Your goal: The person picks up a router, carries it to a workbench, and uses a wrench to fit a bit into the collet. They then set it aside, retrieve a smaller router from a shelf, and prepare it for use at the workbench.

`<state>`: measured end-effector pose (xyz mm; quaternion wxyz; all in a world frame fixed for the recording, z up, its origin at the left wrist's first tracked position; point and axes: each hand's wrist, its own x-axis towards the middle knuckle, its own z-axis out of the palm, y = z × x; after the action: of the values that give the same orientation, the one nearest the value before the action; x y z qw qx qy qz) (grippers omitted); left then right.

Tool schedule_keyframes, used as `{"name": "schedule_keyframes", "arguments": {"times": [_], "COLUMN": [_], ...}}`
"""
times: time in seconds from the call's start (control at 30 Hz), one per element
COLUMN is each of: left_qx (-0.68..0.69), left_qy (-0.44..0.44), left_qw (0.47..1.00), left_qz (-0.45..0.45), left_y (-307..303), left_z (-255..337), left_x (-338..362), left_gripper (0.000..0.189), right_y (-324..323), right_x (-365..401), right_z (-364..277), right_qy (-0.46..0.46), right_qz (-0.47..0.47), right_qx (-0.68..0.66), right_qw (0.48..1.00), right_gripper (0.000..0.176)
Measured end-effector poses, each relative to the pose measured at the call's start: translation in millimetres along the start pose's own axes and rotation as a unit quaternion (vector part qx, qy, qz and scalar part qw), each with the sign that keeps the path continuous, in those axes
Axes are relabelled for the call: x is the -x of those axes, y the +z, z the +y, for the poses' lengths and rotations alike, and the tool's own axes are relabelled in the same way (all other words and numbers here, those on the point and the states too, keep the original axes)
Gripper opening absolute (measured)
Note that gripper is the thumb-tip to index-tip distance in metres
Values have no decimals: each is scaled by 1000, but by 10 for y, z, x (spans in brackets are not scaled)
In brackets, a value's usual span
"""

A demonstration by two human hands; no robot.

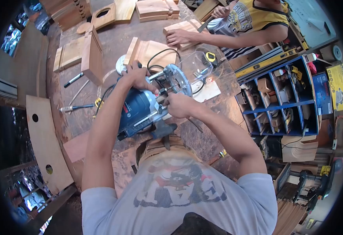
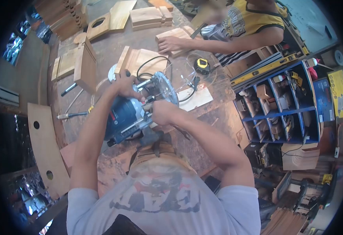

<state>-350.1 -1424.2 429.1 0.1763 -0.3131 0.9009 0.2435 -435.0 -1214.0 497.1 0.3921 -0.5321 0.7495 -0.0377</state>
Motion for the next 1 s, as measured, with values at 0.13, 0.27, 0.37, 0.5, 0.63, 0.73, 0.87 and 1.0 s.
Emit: {"name": "schedule_keyframes", "arguments": {"times": [0.13,0.27,0.37,0.5,0.63,0.73,0.87,1.0], "left_qx": [1,-1,-14,-16,-30,-34,-32,-37], "left_qy": [0,0,14,13,9,10,4,6], "left_qw": [1000,1000,1000,1000,999,999,999,999], "left_qz": [7,-5,3,-11,-16,-23,-24,-13], "left_y": [41,10,-27,-36,-35,-57,-78,-71], "left_z": [1,15,57,64,66,108,132,78], "left_x": [13,24,103,82,66,98,111,88], "left_gripper": [110,109,105,104,105,104,102,101], "right_y": [126,-217,-253,-85,-13,-129,-213,-211], "right_x": [-2,418,729,302,-386,-684,-907,-994], "right_z": [239,154,541,1489,1572,1554,1587,1646], "right_qy": [-64,-22,61,163,140,105,72,11], "right_qz": [219,259,293,215,159,51,-15,-63], "right_qx": [-29,-97,-212,-485,-390,-335,-300,-344], "right_qw": [973,961,930,832,896,935,951,937], "right_gripper": [30,26,23,23,23,22,16,19]}}
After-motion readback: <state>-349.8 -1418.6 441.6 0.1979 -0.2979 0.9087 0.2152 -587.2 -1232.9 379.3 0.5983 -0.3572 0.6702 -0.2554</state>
